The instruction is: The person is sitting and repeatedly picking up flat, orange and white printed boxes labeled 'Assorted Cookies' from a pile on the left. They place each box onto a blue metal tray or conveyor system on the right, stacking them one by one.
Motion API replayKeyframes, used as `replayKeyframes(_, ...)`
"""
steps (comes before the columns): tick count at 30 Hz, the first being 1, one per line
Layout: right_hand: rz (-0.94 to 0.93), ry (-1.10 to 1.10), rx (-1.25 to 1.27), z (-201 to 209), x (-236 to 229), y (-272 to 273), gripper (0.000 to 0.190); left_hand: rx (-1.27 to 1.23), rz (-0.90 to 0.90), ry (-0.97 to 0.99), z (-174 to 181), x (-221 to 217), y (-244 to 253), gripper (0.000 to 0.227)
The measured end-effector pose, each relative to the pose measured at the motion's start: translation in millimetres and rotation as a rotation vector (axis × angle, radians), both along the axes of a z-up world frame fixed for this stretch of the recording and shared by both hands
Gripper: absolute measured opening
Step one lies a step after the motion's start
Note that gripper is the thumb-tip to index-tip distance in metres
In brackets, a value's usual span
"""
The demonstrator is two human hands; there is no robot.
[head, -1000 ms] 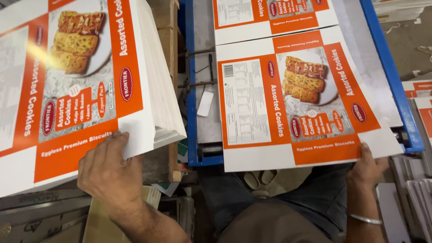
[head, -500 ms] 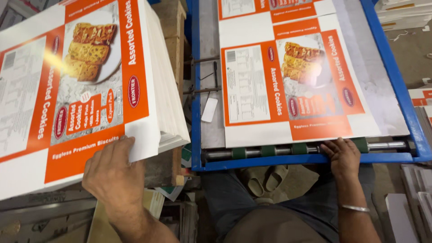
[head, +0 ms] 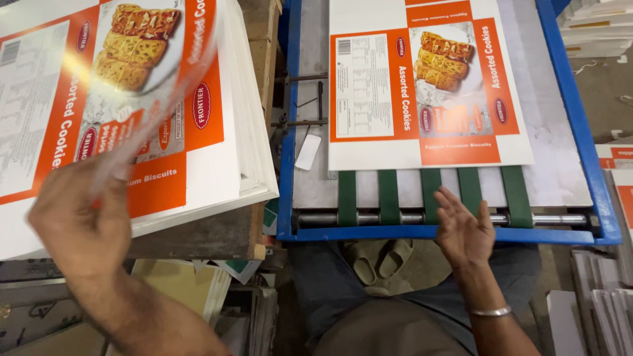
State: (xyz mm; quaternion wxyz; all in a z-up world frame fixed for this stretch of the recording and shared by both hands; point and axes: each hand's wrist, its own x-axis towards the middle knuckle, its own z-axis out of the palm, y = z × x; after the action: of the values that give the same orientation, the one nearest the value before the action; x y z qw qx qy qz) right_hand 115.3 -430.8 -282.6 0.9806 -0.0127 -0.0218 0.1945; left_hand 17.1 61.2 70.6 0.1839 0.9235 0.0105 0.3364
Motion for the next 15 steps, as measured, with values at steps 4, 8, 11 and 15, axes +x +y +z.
replayKeyframes(4, 0.13, -0.216, -0.304, 73.5, 12.3, 49.9, 0.081, 0.148, 0.074, -0.145, -25.8, 9.8, -34.5, 0.024)
replayKeyframes(8, 0.239, -0.593, -0.454, 143.4, -8.8, 100.6, 0.078, 0.429, -0.119, 0.15, -60.1, 25.4, -143.7, 0.053)
replayKeyframes(11, 0.266, -0.215, -0.533, 160.8, -23.6, 113.7, 0.072, 0.554, -0.251, 0.165, -62.0, 27.4, -217.8, 0.054)
replayKeyframes(15, 0.005, 0.096, -0.786, 146.0, 0.4, 108.8, 0.058, 0.304, -0.493, 0.219, -41.9, -2.8, -216.7, 0.062)
